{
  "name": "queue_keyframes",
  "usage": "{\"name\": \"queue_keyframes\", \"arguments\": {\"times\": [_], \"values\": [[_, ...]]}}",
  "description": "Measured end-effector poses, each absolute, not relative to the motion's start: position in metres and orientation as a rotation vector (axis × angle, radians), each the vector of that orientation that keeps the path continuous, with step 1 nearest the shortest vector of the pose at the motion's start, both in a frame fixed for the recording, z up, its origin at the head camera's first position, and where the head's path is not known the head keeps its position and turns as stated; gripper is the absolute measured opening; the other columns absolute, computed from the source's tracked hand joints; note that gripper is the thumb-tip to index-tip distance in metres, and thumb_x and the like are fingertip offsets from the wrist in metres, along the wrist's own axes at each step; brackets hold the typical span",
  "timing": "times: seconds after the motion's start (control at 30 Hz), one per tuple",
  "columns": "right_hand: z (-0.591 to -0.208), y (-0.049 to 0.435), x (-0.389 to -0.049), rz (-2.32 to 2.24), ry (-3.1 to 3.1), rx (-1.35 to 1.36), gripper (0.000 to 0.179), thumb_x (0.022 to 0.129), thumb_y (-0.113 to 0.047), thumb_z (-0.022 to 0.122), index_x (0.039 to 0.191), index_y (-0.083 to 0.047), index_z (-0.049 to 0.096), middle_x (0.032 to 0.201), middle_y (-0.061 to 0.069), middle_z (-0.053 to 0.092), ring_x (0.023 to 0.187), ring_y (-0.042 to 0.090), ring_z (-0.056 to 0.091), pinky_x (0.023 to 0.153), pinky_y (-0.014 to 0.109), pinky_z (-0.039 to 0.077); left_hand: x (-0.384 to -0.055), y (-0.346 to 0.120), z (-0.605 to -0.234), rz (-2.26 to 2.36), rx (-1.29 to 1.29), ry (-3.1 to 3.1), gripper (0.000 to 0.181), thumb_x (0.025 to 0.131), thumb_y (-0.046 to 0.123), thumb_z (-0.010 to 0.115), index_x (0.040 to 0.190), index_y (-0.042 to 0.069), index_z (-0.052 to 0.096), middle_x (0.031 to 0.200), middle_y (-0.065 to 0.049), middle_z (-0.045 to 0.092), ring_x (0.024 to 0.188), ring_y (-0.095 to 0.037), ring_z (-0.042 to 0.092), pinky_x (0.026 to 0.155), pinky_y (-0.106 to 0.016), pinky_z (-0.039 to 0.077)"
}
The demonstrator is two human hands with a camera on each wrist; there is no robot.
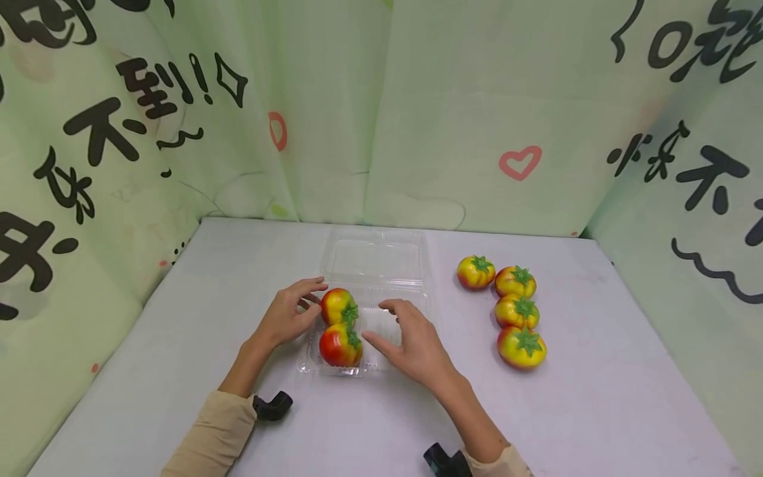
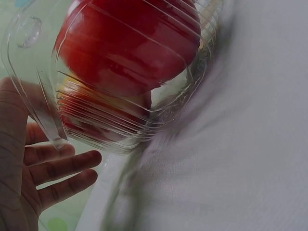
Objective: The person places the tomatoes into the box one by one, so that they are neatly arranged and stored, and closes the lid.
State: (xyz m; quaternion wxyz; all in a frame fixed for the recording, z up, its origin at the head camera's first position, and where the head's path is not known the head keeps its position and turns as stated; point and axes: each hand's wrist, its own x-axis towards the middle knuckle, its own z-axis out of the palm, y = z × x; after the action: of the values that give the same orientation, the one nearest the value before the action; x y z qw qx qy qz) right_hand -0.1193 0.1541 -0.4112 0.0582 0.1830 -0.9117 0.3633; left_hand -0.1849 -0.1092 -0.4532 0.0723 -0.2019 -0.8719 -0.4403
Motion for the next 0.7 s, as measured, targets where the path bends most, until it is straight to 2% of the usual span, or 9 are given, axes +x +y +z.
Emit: {"name": "queue_keyframes", "arguments": {"times": [0.7], "values": [[-0.403,0.181,-0.124,1.054,-2.769,0.432,0.054,0.092,-0.033,0.076,0.134,-0.005,0.057,0.132,0.018,0.064,0.115,0.039,0.065,0.096,0.056,0.055,-0.186,-0.108,-0.453,-1.302,-0.613,-2.616,0.039,0.089,0.008,0.062,0.126,-0.003,0.069,0.141,-0.019,0.062,0.097,-0.03,0.072,0.085,-0.042,0.062]]}}
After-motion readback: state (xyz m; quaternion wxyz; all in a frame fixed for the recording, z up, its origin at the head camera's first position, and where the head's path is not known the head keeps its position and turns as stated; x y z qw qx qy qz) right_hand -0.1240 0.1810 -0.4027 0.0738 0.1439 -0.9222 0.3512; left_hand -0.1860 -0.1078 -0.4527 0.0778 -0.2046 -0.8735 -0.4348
